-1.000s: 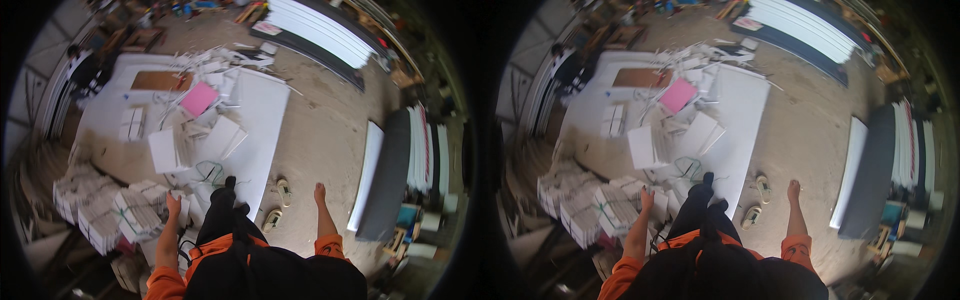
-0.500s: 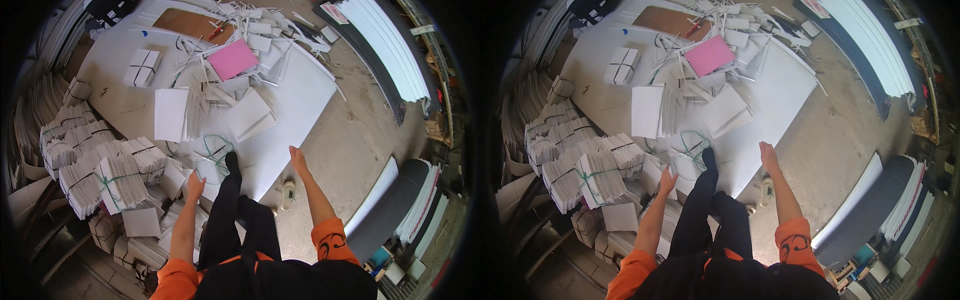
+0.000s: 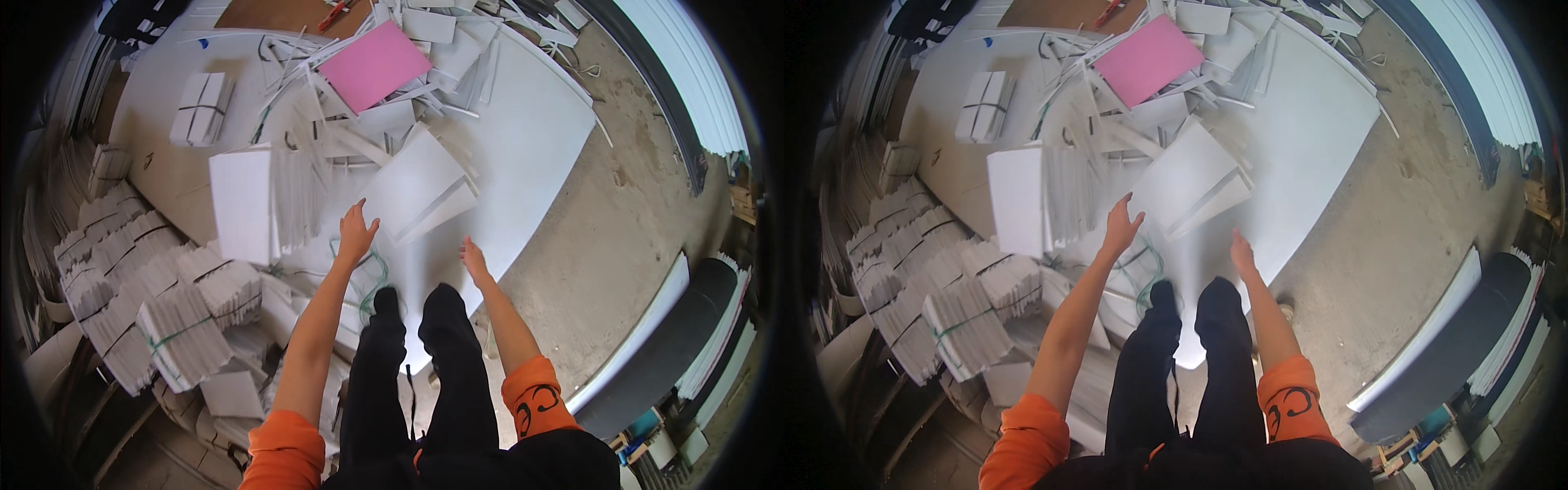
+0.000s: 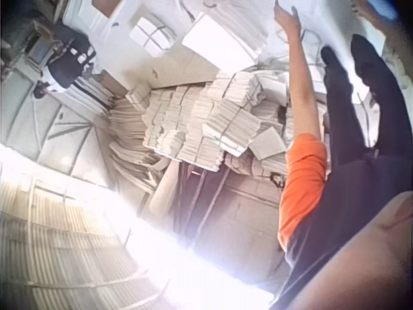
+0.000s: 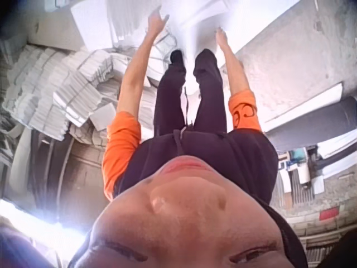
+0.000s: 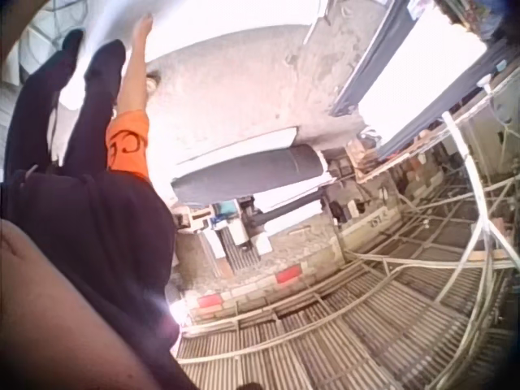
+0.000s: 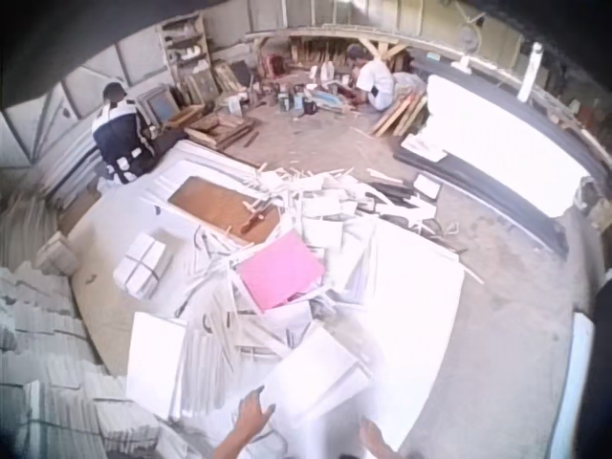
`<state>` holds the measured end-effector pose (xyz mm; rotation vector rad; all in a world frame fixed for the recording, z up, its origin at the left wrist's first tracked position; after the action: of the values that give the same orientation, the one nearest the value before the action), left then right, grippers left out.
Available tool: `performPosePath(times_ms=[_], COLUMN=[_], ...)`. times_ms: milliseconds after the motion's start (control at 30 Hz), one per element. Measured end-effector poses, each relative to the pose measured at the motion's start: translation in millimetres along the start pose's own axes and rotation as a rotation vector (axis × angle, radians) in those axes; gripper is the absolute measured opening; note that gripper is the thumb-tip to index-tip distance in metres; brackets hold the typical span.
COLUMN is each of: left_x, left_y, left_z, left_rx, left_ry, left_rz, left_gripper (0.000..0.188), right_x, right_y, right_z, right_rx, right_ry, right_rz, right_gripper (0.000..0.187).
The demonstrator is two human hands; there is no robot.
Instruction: The person sits on the floor and uses a utility knife to trim the edges of white foam sheets. They repeatedly cut strips from the foam, stack the trimmed pieces, and place the offcuts into a white sack. The person also stacks pink foam sheets and organizes the workspace.
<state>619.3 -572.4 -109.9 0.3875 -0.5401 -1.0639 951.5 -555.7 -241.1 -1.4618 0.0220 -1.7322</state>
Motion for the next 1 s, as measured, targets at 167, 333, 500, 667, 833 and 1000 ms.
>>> performPosePath(times_ms=[167, 333, 500, 667, 833, 1000], left_x=[-74.2, -154.8, -173.5, -161.2, -136.3, -98.8], left_y=[-43.0, -54.5, -47.0, -40.0, -33.7, -68.3], left_z=[-75.0, -140.4, -178.9, -182.0, -185.0, -217.3], left_rx=[0.021, 0.301, 0.539, 0.497, 0.379, 0.801], left_ry=[0.066, -0.243, -0.557, -0.299, -0.282, -0.675], left_rz=[-0.098, -0.046, 0.063, 0.057, 0.106, 0.346], left_gripper=[0.061, 0.068, 0.073, 0.089, 0.087, 0.073], right_x=[-50.6, -112.7, -132.4, -137.9, -142.4, -124.4], right_y=[-6.1, -29.0, -73.7, -99.7, -93.9, -94.1], right_z=[-52.1, -54.0, -36.9, -19.7, -7.5, -26.1], right_rx=[-0.267, -0.329, -0.674, -1.133, -1.039, -0.989], right_ry=[-0.234, 0.053, 0.006, -0.371, -0.374, -0.467], right_rz=[-0.177, 0.105, 0.286, 0.308, 0.385, 0.381], right_gripper=[0.088, 0.097, 0.099, 0.082, 0.074, 0.065])
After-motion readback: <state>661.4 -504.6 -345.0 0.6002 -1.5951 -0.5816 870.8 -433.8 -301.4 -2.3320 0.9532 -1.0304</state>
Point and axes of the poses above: each hand's wrist, its own x-axis away from the middle knuckle, its own z-axis out of the back of the hand, y = z × x, the point moved 8 cm from there along -x, towards the middle knuckle, and after that the axes turned 4 degrees about -x, right-handed, at the moved point
